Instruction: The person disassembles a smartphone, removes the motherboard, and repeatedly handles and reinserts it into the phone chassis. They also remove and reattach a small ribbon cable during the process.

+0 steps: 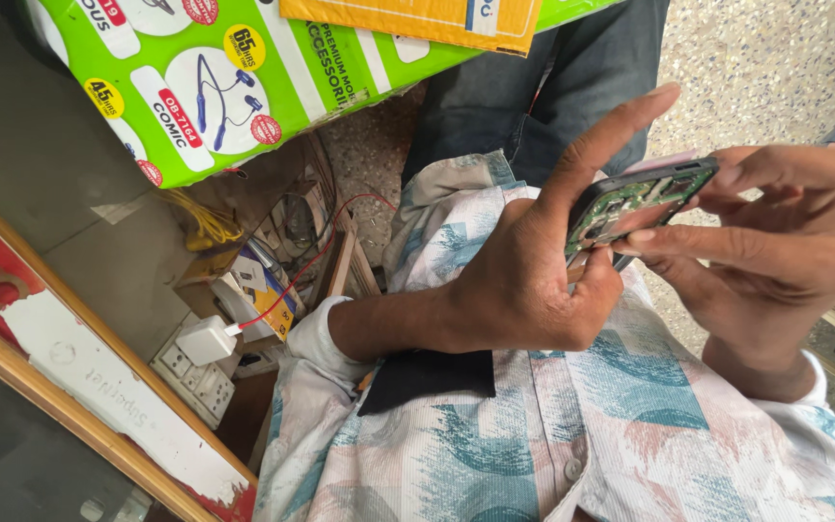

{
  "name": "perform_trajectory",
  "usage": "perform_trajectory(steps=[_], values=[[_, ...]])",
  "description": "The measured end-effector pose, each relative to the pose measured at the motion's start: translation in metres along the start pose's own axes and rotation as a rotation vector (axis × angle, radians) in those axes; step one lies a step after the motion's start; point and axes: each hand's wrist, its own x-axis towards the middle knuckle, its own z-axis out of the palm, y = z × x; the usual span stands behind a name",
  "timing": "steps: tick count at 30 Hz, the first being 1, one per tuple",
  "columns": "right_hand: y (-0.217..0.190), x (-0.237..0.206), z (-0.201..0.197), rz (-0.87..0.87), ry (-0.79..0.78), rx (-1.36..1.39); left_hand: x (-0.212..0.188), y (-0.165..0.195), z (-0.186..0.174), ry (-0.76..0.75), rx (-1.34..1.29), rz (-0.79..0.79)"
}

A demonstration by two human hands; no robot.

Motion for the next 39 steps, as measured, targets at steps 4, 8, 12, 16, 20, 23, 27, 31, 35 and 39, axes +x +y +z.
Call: perform_trajectory(steps=[4, 8, 12, 16, 20, 23, 27, 31, 35, 39], values=[[0.007, 0.008, -0.012, -0.011, -0.077, 0.017, 0.000, 0.001, 0.001, -0.030, -0.046, -0.047], [0.014, 0.005, -0.016, 0.149, -0.106, 0.140, -0.001, -0.003, 0.000, -0.019, -0.002, 0.032], [0.019, 0.001, -0.016, 0.078, -0.128, 0.128, -0.002, -0.006, 0.000, -0.017, -0.030, -0.002], [0.017, -0.001, -0.012, 0.110, -0.087, 0.150, 0.000, -0.004, 0.000, -0.006, -0.025, -0.141], [0.013, -0.003, -0.004, 0.121, -0.047, 0.123, 0.002, -0.002, -0.001, 0.014, -0.103, -0.074], [0.014, -0.004, 0.000, 0.070, -0.024, 0.036, 0.004, 0.000, -0.001, 0.024, -0.117, -0.067], [0.022, -0.004, 0.004, -0.049, 0.014, -0.071, 0.005, 0.000, -0.002, 0.017, -0.139, -0.179], [0.026, -0.009, 0.010, -0.070, 0.014, -0.065, 0.005, -0.004, -0.001, 0.064, -0.082, -0.017], [0.023, -0.014, 0.014, -0.018, 0.022, -0.056, 0.003, -0.007, -0.001, 0.072, -0.083, 0.000], [0.020, -0.016, 0.017, -0.023, 0.020, -0.102, 0.004, -0.007, -0.002, 0.063, -0.118, -0.102]])
